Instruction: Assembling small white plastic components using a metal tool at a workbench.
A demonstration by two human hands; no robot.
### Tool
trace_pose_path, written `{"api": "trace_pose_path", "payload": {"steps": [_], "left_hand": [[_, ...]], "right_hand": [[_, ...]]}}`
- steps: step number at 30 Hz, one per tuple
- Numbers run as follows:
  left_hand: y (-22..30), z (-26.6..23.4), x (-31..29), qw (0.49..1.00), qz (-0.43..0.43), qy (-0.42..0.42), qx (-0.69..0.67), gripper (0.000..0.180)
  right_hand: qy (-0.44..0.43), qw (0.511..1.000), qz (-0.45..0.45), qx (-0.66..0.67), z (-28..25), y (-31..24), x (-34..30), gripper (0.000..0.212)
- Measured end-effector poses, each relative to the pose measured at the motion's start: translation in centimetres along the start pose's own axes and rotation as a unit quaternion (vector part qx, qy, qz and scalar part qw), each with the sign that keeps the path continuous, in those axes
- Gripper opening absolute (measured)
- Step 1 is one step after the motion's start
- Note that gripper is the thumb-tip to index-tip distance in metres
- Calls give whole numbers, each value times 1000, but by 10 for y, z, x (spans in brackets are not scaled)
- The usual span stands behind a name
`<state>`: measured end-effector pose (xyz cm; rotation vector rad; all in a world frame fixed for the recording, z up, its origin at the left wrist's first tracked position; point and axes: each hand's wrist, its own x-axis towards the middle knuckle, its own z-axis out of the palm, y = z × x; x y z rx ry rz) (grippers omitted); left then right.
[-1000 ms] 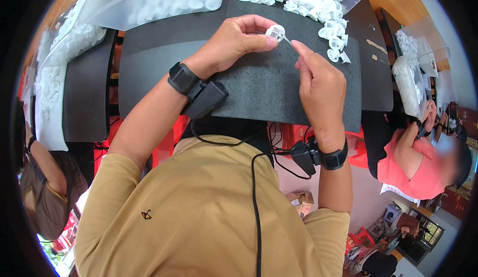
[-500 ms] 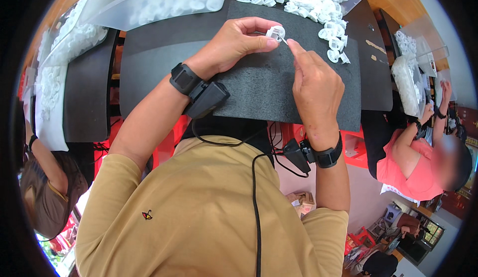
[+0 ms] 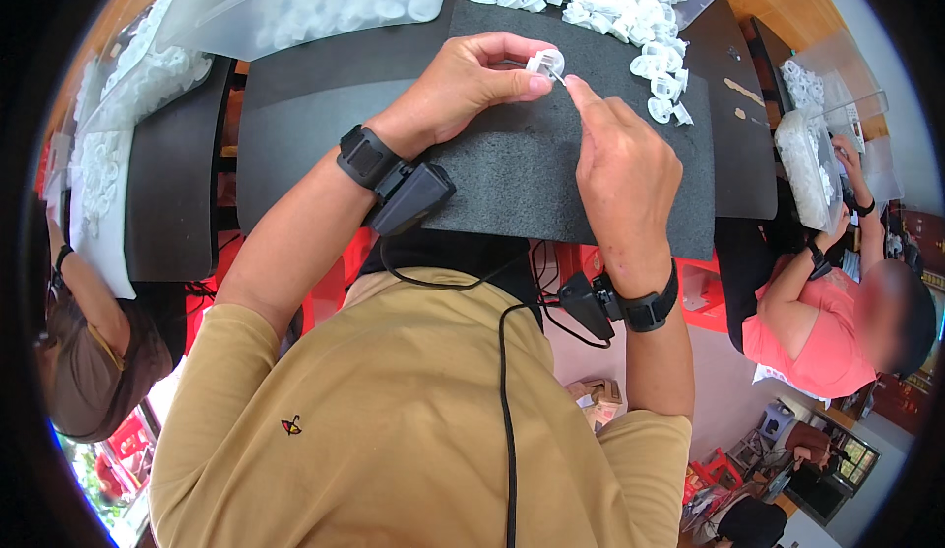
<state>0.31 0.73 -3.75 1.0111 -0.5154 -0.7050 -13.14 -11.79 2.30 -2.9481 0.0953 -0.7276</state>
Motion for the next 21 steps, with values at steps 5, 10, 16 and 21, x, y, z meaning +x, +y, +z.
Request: {"api": "trace_pose_path", "payload": {"steps": [5,10,16,21], "left_hand": [[0,0,0,1000,-2,-7,7,37],[-1,0,0,1000,-6,-15,17,35],[-3,1,1,999,11,-1,41,33],[-4,1,-1,998,9,24,64,31]], "right_hand": [[-1,1000,-6,-13,1,0,0,35],[-4,999,-13,-41,1,-1,1,35],[-13,992,-35,-122,-2,-7,3,33],[-22,980,-62,-188,-1,-14,2,34]]}}
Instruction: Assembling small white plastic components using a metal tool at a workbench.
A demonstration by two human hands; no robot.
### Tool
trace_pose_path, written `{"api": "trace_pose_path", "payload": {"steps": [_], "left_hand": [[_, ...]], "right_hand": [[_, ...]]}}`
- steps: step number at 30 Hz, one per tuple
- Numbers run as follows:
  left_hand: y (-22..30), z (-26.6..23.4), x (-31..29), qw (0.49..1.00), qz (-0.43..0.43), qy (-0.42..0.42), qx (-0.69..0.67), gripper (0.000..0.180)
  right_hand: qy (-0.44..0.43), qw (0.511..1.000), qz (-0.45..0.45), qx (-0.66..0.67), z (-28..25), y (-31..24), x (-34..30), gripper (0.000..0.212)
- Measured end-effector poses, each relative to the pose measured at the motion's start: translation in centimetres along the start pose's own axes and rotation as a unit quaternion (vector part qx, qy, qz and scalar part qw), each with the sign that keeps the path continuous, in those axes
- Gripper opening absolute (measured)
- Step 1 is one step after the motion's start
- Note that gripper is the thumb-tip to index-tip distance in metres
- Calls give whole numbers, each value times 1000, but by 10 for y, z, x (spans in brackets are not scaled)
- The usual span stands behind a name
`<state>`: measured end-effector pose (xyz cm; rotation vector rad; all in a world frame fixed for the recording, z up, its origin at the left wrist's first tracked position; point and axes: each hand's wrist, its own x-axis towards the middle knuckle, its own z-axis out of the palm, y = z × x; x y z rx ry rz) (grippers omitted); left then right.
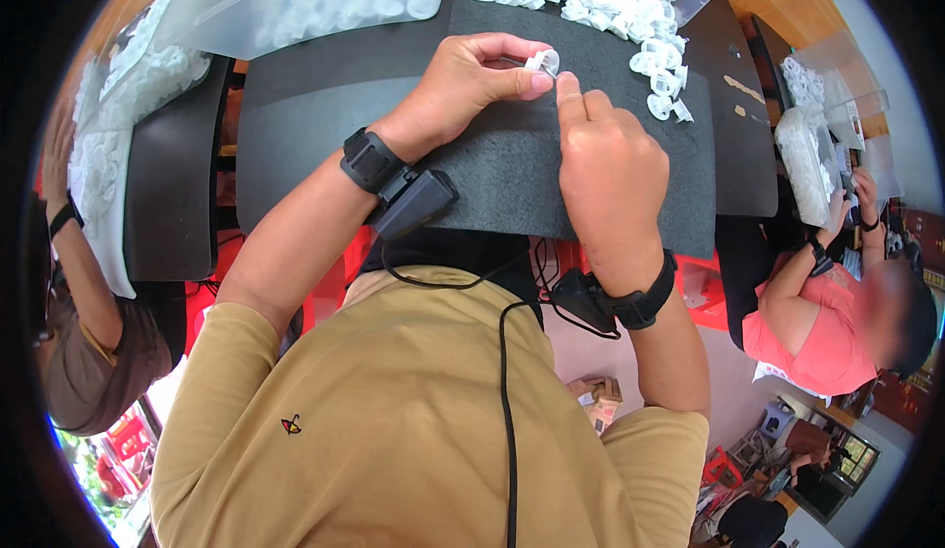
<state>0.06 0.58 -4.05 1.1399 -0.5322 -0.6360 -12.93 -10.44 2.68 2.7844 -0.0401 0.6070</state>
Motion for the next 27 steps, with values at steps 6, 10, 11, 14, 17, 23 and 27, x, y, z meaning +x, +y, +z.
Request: {"api": "trace_pose_path", "payload": {"steps": [6,10,11,14,17,23,27], "left_hand": [[0,0,0,1000,1,-9,5,30],[4,-2,0,999,-19,-20,-28,32],[4,-2,0,999,-5,-26,-17,33],[5,-1,0,999,7,-23,-22,34],[4,0,0,999,2,-13,-39,35],[2,-1,0,999,1,-13,-33,36],[1,-1,0,999,4,-16,-28,36]], "right_hand": [[-7,998,2,60,12,1,-5,34],[13,985,36,169,12,11,-6,32],[20,977,46,208,9,12,-8,32],[25,976,63,208,3,17,-11,34],[23,981,52,187,8,20,-10,34],[9,980,52,190,9,15,-10,34],[18,981,46,188,12,14,-8,35]]}}
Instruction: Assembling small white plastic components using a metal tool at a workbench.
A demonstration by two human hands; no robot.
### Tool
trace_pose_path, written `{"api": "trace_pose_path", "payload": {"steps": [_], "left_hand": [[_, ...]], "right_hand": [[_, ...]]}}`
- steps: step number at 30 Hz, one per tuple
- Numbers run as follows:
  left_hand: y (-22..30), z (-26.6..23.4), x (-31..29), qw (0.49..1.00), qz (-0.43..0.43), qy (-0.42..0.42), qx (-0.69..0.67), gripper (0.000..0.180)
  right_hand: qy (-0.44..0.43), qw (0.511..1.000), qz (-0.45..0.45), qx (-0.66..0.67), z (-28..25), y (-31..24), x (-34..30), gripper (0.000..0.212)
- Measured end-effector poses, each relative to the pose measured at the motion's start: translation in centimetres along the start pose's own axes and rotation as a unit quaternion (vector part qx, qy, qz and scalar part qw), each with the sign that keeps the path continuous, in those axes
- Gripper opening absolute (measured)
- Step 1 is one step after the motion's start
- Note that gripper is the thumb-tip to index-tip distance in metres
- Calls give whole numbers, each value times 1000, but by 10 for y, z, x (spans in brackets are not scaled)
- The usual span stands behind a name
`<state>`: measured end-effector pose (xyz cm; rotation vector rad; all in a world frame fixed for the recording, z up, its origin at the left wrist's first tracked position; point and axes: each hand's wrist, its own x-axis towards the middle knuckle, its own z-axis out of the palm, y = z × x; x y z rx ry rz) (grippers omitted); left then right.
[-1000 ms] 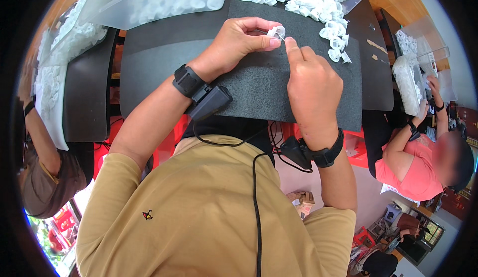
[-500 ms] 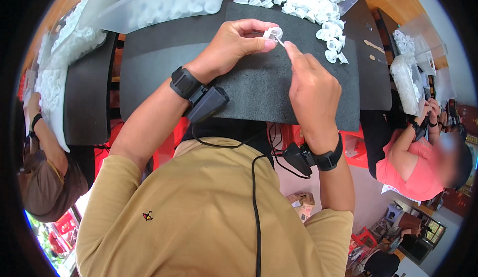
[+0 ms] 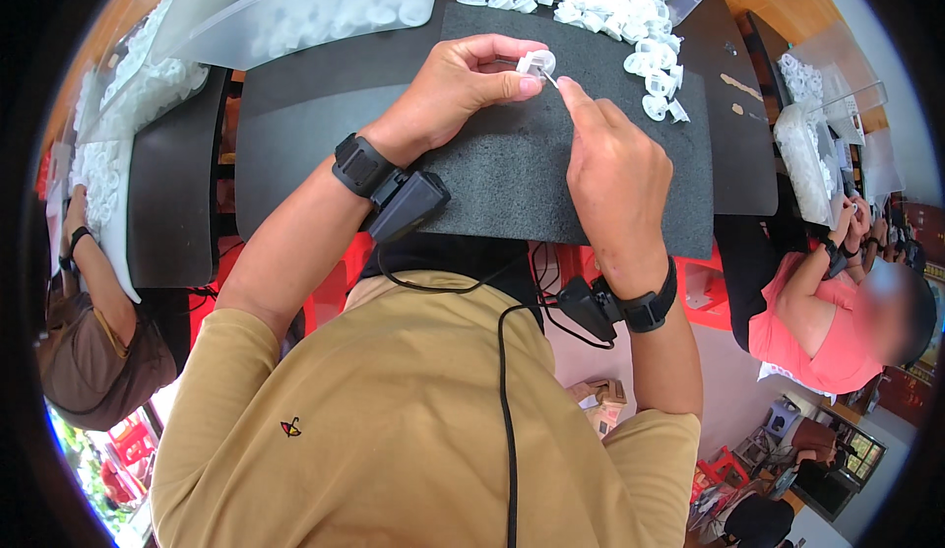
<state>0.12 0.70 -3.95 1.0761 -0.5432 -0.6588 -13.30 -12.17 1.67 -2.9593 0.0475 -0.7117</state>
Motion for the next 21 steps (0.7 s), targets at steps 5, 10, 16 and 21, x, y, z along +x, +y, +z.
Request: {"api": "trace_pose_path", "payload": {"steps": [5,10,16,21], "left_hand": [[0,1,0,1000,1,3,-3,36],[-2,2,0,1000,4,23,8,36],[1,3,-1,997,5,5,75,34],[1,0,2,1000,5,-30,4,35]], "right_hand": [[-10,1000,-3,-29,0,-2,2,34],[-26,996,-7,-84,-3,-9,5,32],[-65,996,-10,-61,-13,-2,8,28],[-44,995,30,82,-32,7,9,27]]}}
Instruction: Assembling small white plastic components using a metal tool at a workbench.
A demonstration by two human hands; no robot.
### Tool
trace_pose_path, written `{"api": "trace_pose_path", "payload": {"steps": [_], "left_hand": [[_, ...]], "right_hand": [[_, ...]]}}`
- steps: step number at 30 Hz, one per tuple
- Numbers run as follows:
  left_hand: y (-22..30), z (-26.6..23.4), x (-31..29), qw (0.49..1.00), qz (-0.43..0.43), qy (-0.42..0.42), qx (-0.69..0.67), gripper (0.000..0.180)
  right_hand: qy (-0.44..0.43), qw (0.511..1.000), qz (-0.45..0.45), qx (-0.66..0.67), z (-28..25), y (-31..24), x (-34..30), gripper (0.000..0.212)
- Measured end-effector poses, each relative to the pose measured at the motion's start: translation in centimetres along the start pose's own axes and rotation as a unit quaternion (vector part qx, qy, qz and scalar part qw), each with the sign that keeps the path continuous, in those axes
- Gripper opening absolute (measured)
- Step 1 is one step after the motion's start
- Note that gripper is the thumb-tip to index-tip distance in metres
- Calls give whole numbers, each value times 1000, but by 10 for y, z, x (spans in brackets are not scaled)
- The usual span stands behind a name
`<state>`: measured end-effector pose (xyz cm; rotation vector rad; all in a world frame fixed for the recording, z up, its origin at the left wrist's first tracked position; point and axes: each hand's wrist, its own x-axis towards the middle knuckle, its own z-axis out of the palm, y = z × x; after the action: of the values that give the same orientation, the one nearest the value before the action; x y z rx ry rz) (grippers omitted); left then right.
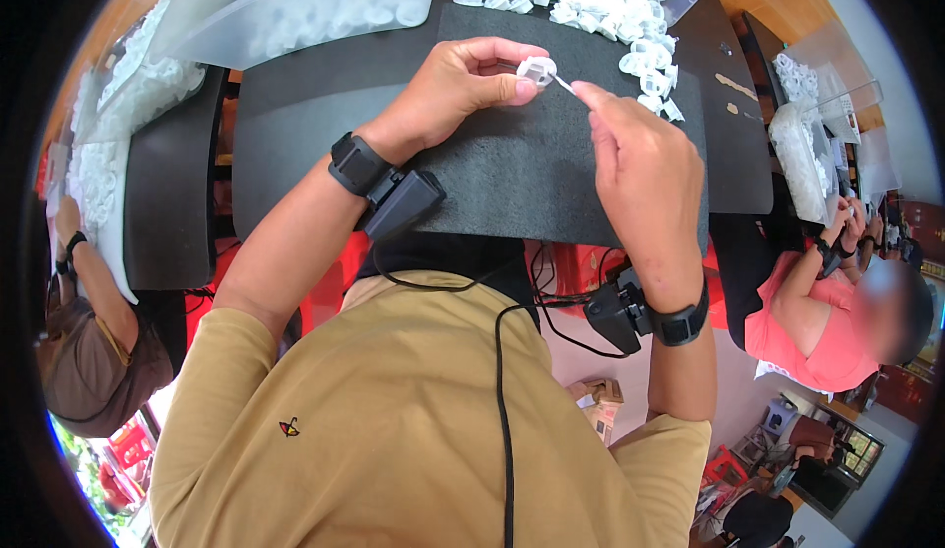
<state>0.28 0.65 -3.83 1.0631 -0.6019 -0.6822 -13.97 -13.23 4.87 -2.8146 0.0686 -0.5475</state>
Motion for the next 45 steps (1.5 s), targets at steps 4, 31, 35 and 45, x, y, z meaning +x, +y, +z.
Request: {"api": "trace_pose_path", "payload": {"steps": [4,31,35,45], "left_hand": [[4,3,0,1000,-18,-11,-16,34],[4,6,0,1000,-11,9,-6,31],[2,3,2,1000,-14,6,-8,31],[2,5,2,1000,-13,10,-10,31]], "right_hand": [[-2,998,-4,-65,-6,-3,1,29],[-11,953,-165,-253,-15,-6,18,31],[18,959,-135,-248,-15,-10,13,31],[6,956,-146,-256,-11,-9,16,30]]}}
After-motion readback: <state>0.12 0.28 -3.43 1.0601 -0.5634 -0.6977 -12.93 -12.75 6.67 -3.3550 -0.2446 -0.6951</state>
